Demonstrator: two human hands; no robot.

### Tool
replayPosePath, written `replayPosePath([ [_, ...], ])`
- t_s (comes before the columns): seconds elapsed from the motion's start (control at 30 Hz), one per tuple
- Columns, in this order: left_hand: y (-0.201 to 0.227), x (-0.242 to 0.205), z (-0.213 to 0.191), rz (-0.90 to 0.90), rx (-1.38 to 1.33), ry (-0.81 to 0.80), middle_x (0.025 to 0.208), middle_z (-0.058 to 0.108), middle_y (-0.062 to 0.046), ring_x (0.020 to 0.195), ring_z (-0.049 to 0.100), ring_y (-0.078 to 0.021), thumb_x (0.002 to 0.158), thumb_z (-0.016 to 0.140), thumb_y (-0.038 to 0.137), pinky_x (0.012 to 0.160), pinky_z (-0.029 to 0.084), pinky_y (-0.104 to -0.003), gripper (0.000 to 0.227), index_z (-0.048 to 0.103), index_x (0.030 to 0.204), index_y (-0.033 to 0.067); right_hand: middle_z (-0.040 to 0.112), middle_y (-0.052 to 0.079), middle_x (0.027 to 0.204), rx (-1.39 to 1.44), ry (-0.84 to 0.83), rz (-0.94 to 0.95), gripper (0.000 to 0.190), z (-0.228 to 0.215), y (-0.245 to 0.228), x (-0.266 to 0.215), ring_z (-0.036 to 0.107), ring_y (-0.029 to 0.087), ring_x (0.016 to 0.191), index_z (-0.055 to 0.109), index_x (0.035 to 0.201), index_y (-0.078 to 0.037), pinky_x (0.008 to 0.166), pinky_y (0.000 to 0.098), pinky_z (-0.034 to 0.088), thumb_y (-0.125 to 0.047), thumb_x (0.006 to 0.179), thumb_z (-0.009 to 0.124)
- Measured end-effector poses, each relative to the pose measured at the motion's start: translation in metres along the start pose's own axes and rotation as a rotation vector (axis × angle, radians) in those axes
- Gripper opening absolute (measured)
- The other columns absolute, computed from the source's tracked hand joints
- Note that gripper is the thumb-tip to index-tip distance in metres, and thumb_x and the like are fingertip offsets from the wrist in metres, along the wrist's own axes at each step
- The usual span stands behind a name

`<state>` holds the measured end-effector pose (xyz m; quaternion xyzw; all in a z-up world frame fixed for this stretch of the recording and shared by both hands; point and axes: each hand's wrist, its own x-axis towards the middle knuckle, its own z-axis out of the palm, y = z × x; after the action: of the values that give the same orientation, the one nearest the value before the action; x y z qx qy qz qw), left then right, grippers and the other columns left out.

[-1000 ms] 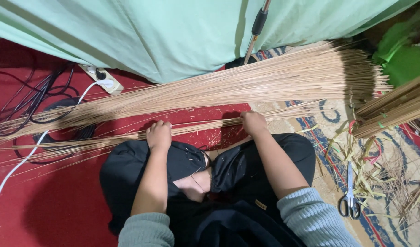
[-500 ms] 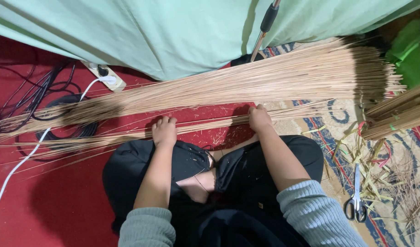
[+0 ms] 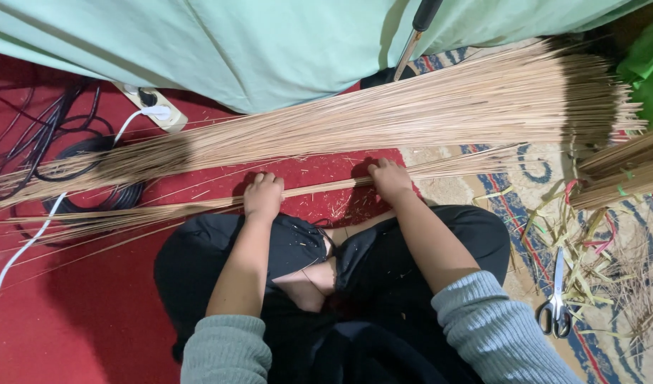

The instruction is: The person sorts through a bundle of thin bamboo sticks while sitting on the floor, pulling individual sticks from the main pile and grouping them together.

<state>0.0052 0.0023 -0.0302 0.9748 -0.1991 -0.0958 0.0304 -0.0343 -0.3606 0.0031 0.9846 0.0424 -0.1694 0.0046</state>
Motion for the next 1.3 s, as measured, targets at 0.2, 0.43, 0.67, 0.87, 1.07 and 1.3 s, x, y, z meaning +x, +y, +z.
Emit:
replayPosePath([
  [0.2,0.0,-0.002,0.004,-0.031,-0.063,-0.006,0.107,0.066,-0.003,0.105,0.066,-0.029,0.09,0.073,0.033,0.082,0.058,-0.044,0.019,0.069,0.102,0.0189,0.067,0.009,0.117,-0.029,0.065,0.05,0.024,-0.005,-0.006,-0.006,0.068,0.033,0.113,0.074,0.115,-0.022,0.094,0.0476,0.056,-0.016,0.1,0.056],
  [0.43,0.004,-0.004,-0.002,-0.111,-0.111,-0.027,0.11,0.065,0.0,0.104,0.067,-0.0285,0.091,0.071,0.031,0.083,0.061,-0.045,0.011,0.074,0.1,0.0245,0.066,0.007,0.116,0.003,0.043,0.052,0.026,0.002,0.001,-0.002,0.069,0.031,0.112,0.075,0.114,-0.026,0.093,0.0459,0.057,-0.018,0.1,0.055],
  [0.67,0.003,-0.004,-0.013,-0.042,-0.086,0.059,0.106,0.062,0.004,0.108,0.065,-0.0223,0.082,0.08,0.034,0.087,0.059,-0.042,0.028,0.07,0.108,0.0286,0.065,0.011,0.118,0.017,0.068,0.057,0.027,0.004,0.003,0.004,0.068,0.036,0.113,0.073,0.116,-0.019,0.096,0.0485,0.056,-0.018,0.092,0.061],
  [0.87,0.007,-0.006,-0.03,-0.009,-0.197,0.24,0.104,0.062,0.004,0.109,0.063,-0.022,0.081,0.081,0.038,0.09,0.055,-0.043,0.033,0.07,0.111,0.0288,0.065,0.009,0.108,0.076,0.315,-0.003,0.025,0.022,0.012,0.022,0.07,0.035,0.105,0.071,0.104,-0.017,0.091,0.0467,0.057,-0.025,0.081,0.066],
  [1.07,-0.002,0.008,-0.02,-0.013,-0.109,0.589,0.099,0.06,0.008,0.1,0.063,-0.0178,0.084,0.078,0.031,0.08,0.054,-0.036,0.013,0.071,0.095,0.0281,0.066,-0.001,0.093,0.041,0.611,-0.04,0.008,0.032,0.021,0.042,0.072,0.025,0.091,0.071,0.093,-0.024,0.077,0.0365,0.059,-0.026,0.086,0.068],
  [1.3,-0.007,0.026,-0.019,-0.026,-0.107,0.641,0.1,0.062,0.009,0.098,0.064,-0.0171,0.086,0.078,0.03,0.076,0.054,-0.034,0.015,0.073,0.099,0.0301,0.067,-0.001,0.102,0.1,0.665,-0.095,0.016,0.013,0.004,0.057,0.071,0.023,0.097,0.074,0.103,-0.025,0.079,0.0361,0.058,-0.024,0.087,0.076],
])
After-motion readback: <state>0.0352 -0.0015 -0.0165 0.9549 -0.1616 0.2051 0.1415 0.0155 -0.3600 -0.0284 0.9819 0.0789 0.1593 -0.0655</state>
